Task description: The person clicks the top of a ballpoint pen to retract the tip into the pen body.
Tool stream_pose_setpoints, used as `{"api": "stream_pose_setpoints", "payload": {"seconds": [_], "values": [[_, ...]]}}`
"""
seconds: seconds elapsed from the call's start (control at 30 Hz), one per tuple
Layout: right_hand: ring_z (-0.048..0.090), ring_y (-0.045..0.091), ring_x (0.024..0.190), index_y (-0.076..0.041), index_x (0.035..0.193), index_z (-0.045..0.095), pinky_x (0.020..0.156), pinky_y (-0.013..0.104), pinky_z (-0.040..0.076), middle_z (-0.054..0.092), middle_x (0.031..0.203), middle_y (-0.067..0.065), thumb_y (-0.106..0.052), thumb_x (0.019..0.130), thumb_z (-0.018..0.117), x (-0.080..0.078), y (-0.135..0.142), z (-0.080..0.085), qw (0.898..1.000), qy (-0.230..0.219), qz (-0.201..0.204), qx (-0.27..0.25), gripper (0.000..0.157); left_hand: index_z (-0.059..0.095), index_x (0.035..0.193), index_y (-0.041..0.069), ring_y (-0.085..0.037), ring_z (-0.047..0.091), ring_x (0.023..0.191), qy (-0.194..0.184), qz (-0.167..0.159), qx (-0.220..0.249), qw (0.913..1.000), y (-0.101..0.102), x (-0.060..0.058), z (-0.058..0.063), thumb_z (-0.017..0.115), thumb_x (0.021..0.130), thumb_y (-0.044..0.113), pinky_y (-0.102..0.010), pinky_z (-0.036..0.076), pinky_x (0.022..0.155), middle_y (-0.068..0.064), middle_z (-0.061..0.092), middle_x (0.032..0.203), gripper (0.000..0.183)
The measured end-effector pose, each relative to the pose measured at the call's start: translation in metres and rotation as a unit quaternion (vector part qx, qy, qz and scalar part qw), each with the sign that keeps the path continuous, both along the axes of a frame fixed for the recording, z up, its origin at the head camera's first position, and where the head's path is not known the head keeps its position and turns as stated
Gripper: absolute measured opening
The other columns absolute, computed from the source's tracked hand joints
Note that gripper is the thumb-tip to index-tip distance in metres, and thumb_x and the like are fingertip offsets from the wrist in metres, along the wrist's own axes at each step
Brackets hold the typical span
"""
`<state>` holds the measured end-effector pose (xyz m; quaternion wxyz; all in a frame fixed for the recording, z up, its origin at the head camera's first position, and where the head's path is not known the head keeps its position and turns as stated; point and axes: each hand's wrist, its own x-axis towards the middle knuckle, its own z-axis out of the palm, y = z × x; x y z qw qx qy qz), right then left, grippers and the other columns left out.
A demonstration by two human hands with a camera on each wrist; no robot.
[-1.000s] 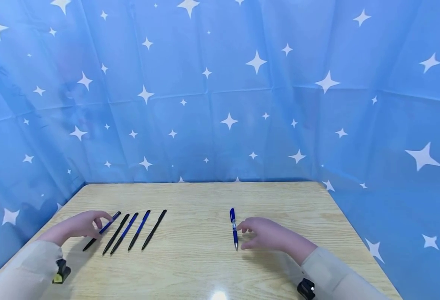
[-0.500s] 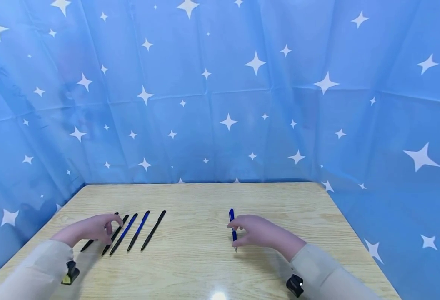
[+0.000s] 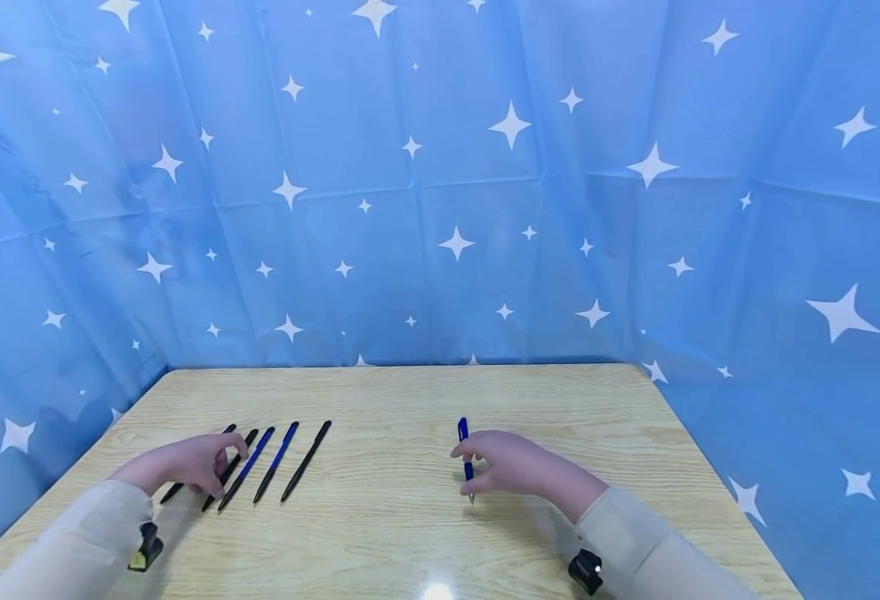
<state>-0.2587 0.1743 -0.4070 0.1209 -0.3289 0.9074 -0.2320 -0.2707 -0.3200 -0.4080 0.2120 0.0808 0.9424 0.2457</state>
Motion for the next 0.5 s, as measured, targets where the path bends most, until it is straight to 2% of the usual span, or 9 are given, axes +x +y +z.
{"api": "stream_pose_setpoints", "payload": {"seconds": [0.13, 0.27, 0.5], "values": [[0.06, 0.024, 0.106, -0.008, 0.126, 0.063, 0.087, 0.042, 0.05, 0.064, 0.111, -0.002, -0.032, 0.086, 0.076, 0.001, -0.001, 0.0, 1.0, 0.002, 0.001, -0.003, 0.049, 0.052, 0.117, 0.008, -0.023, 0.057, 0.064, -0.024, 0.017, 0.011, 0.9995, 0.004, 0.002, 0.003, 0.073, 0.071, -0.02, -0.037, 0.055, 0.057, -0.015, 0.049, 0.085, 0.057], [0.06, 0.023, 0.106, -0.009, 0.126, 0.062, 0.087, 0.042, 0.05, 0.065, 0.11, -0.002, -0.032, 0.086, 0.076, 0.002, -0.001, 0.0, 1.0, 0.002, 0.001, -0.004, 0.049, 0.052, 0.116, 0.01, -0.023, 0.059, 0.064, -0.036, 0.019, -0.004, 0.9992, 0.007, 0.005, 0.009, 0.071, 0.07, -0.022, -0.036, 0.055, 0.057, -0.016, 0.05, 0.086, 0.059], [0.06, 0.025, 0.106, -0.008, 0.128, 0.061, 0.087, 0.044, 0.049, 0.065, 0.11, 0.0, -0.03, 0.086, 0.076, 0.001, -0.002, 0.003, 1.0, -0.004, 0.0, -0.005, 0.05, 0.052, 0.115, 0.011, -0.02, 0.05, 0.06, -0.036, 0.018, -0.047, 0.9981, 0.009, 0.005, 0.018, 0.063, 0.072, -0.026, -0.03, 0.051, 0.052, -0.016, 0.05, 0.083, 0.058]]}}
